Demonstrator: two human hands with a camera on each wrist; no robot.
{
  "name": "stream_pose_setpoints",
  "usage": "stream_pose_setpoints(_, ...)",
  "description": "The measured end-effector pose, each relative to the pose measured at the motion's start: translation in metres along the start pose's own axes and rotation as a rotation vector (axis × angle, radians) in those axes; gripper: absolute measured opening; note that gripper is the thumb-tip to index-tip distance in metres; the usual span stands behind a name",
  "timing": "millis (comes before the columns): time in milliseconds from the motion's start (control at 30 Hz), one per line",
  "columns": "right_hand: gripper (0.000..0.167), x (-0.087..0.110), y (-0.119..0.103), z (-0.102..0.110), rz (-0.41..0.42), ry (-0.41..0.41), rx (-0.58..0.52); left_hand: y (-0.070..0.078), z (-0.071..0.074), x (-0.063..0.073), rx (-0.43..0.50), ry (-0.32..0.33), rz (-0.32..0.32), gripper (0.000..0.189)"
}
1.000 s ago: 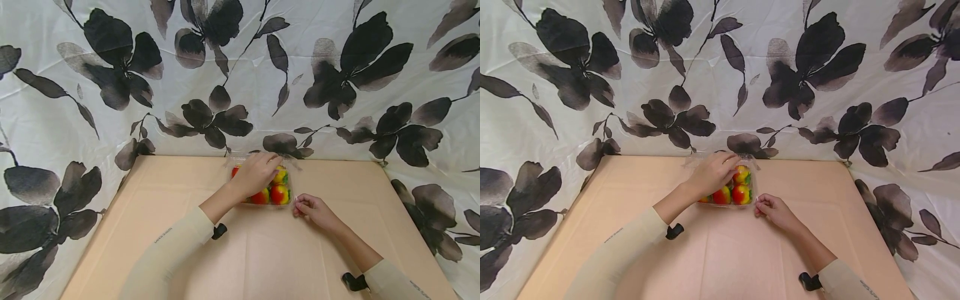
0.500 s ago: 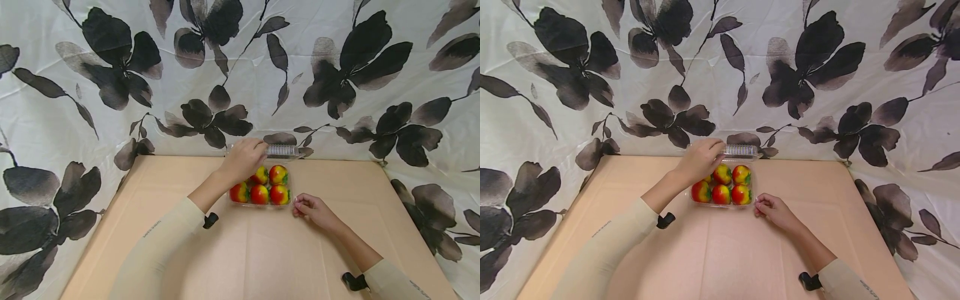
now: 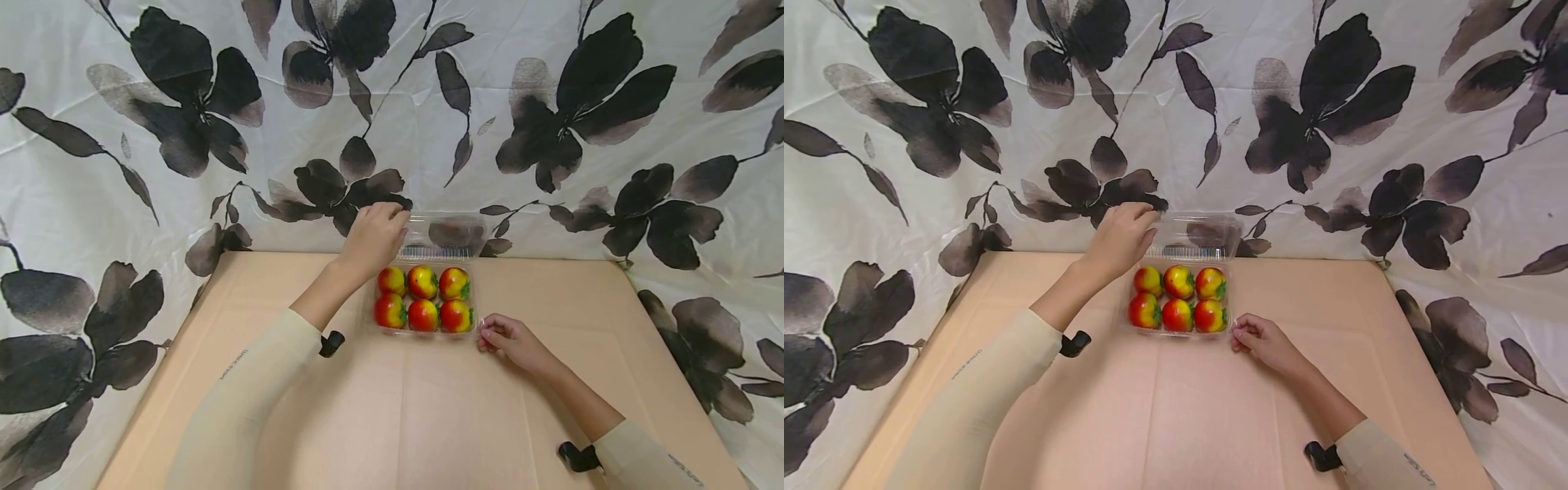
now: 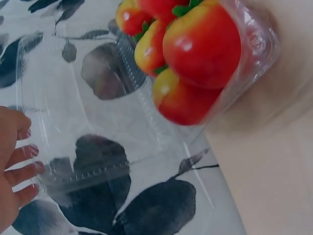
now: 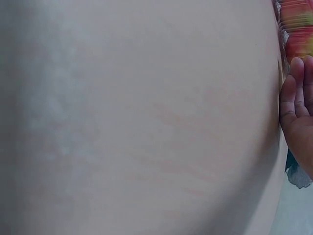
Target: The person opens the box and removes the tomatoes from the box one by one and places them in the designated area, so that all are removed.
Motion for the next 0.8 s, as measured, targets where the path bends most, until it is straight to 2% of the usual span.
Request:
stream_pose_setpoints(333,0.025,0.0,0.001,0.0,0.003,-0.007,-0.009,-0.032,-0.002,0.004,0.115,0.018,0.171,0.029)
stream_pose_setpoints(567,0.025,-0.001,0.003,0.001,-0.013,-0.008,-0.001,-0.046,-0.011,0.01,0.284,0.002,0.308,0.042)
stream_pose_setpoints(667,0.025,-0.001,0.003,0.001,-0.027,-0.006,0.005,-0.049,-0.016,0.012,0.348,0.0,0.336,0.051)
stream_pose_setpoints(800,0.025,-0.002,0.001,0.001,-0.038,-0.01,0.0,-0.051,-0.02,0.014,0.39,-0.007,0.338,0.061)
Point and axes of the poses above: each hand's wrist, its own x-axis away from the middle knuckle, its own z-axis out of the back of the hand, y = z × x, the point moved 7 cm from there along -x, towards the middle knuckle, and after that the axes turned 7 degrees about -z, right-handed, at the moved point
